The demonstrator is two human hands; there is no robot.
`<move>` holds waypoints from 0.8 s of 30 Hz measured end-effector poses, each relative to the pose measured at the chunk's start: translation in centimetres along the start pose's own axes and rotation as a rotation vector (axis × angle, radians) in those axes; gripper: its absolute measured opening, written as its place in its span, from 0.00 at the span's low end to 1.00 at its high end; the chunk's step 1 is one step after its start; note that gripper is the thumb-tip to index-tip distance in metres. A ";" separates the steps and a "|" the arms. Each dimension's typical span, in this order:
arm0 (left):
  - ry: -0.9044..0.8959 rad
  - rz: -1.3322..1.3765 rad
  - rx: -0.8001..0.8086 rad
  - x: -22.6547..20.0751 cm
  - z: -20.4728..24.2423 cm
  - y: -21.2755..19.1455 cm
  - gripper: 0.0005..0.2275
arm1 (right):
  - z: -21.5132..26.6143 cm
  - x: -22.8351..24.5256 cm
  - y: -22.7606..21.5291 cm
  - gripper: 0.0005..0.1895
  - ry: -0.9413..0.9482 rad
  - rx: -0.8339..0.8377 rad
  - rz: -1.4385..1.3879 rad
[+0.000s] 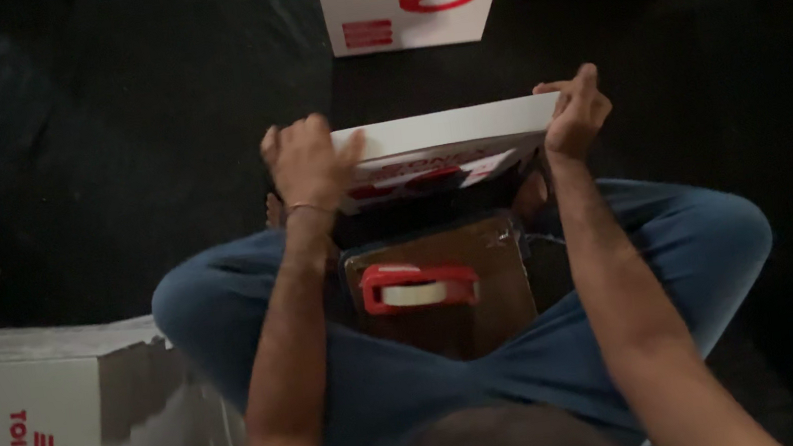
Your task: The person removes blue toilet seat covers from plastic bags and places them into white cardboard boxes. They then fold the box flaps and seal them with tape using a handheld dispenser.
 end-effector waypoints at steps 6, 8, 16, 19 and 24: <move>0.673 -0.123 0.075 -14.2 4.1 3.2 0.44 | 2.7 8.0 0.2 0.25 -0.230 0.079 0.294; 0.866 -0.194 -0.197 -16.0 5.2 3.2 0.36 | 4.2 12.5 1.0 0.20 -0.503 0.148 0.581; 0.693 -0.259 -0.393 -13.0 3.0 9.1 0.33 | 17.0 11.4 2.7 0.14 0.338 1.166 0.626; 0.622 -0.296 -0.610 -13.4 3.2 8.9 0.38 | 22.8 11.1 3.4 0.16 0.560 1.466 0.535; 0.599 -0.025 -0.469 -13.3 2.4 9.6 0.35 | 24.8 7.7 2.3 0.17 0.877 1.457 0.583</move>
Point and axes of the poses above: each hand's wrist, its own z-axis away from the middle knuckle, its own y-axis out of the palm, x = y × z, the point moved 9 cm from there along -z, towards the middle knuckle, and after that the axes turned 5 degrees about -x, right-handed, at the moved point
